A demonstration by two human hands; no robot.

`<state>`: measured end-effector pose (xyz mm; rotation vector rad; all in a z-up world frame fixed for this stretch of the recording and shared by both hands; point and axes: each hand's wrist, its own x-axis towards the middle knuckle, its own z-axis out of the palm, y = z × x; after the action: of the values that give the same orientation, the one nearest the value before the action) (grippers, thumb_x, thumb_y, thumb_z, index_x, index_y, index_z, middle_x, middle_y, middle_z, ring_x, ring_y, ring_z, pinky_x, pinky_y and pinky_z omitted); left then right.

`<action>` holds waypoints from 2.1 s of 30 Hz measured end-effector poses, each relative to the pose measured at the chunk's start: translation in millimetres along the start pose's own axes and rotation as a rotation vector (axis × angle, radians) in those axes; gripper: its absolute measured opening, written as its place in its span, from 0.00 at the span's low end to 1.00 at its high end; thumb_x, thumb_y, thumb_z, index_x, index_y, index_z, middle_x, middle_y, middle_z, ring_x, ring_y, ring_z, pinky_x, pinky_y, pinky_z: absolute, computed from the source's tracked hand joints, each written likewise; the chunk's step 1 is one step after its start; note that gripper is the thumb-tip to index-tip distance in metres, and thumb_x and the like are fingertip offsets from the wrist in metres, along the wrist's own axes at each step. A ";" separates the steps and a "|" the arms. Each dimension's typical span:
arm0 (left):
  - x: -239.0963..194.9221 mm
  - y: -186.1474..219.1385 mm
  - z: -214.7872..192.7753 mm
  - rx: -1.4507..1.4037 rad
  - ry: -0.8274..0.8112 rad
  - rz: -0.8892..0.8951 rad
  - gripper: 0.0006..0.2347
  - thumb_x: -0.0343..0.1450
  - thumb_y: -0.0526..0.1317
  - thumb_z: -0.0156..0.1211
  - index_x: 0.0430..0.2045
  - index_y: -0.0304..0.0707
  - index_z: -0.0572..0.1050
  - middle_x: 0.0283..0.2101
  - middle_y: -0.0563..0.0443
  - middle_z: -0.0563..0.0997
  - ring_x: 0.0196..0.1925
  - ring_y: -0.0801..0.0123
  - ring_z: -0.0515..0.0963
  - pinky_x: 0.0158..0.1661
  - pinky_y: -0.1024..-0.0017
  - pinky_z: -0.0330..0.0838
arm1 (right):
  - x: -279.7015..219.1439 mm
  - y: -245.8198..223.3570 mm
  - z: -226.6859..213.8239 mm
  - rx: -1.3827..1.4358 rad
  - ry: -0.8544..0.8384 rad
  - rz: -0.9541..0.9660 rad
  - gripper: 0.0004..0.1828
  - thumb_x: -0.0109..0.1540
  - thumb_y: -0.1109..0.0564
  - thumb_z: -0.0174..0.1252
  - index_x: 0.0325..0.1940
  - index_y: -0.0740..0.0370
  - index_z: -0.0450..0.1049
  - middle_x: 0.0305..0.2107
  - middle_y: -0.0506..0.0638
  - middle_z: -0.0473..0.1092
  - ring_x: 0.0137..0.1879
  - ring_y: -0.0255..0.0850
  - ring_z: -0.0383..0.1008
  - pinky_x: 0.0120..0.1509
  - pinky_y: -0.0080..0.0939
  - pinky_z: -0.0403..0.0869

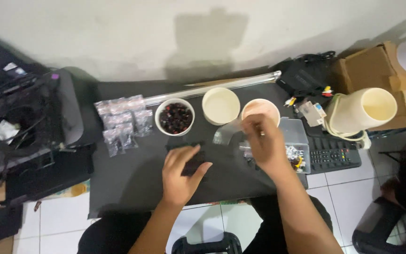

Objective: The person sits at a desk and assembles small black electronic components by hand, picking them from a white cup and placing them onto a black mat. They then pick up a small plastic bag and place the assembled components inside it.

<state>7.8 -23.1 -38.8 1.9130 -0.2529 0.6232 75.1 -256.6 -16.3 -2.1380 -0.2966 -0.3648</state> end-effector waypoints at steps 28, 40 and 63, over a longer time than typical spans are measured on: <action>11.6 8.0 -24.5 -0.301 -0.113 -0.631 0.09 0.64 0.37 0.76 0.34 0.35 0.86 0.30 0.41 0.88 0.30 0.64 0.87 0.31 0.70 0.80 | -43.5 -42.8 79.1 0.420 -0.217 0.228 0.05 0.68 0.58 0.57 0.42 0.61 0.78 0.32 0.53 0.78 0.38 0.44 0.80 0.40 0.44 0.81; 18.7 3.9 -30.7 -0.283 0.033 -0.630 0.08 0.67 0.37 0.74 0.37 0.37 0.86 0.40 0.41 0.88 0.44 0.59 0.87 0.45 0.64 0.81 | -16.4 -54.1 64.2 -0.153 -0.282 0.243 0.07 0.67 0.57 0.60 0.46 0.59 0.81 0.32 0.53 0.79 0.39 0.45 0.81 0.41 0.40 0.79; 18.8 5.0 -31.7 -0.307 -0.165 -0.609 0.12 0.72 0.38 0.66 0.48 0.37 0.82 0.42 0.39 0.87 0.48 0.56 0.86 0.50 0.61 0.80 | -14.3 -54.6 56.6 0.217 -0.043 0.128 0.05 0.62 0.60 0.67 0.42 0.60 0.84 0.31 0.51 0.78 0.32 0.40 0.77 0.33 0.38 0.77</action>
<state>11.6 5.3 -15.1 1.6245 0.1289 0.0154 51.4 -180.6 -10.4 -1.9414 -0.2127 -0.2027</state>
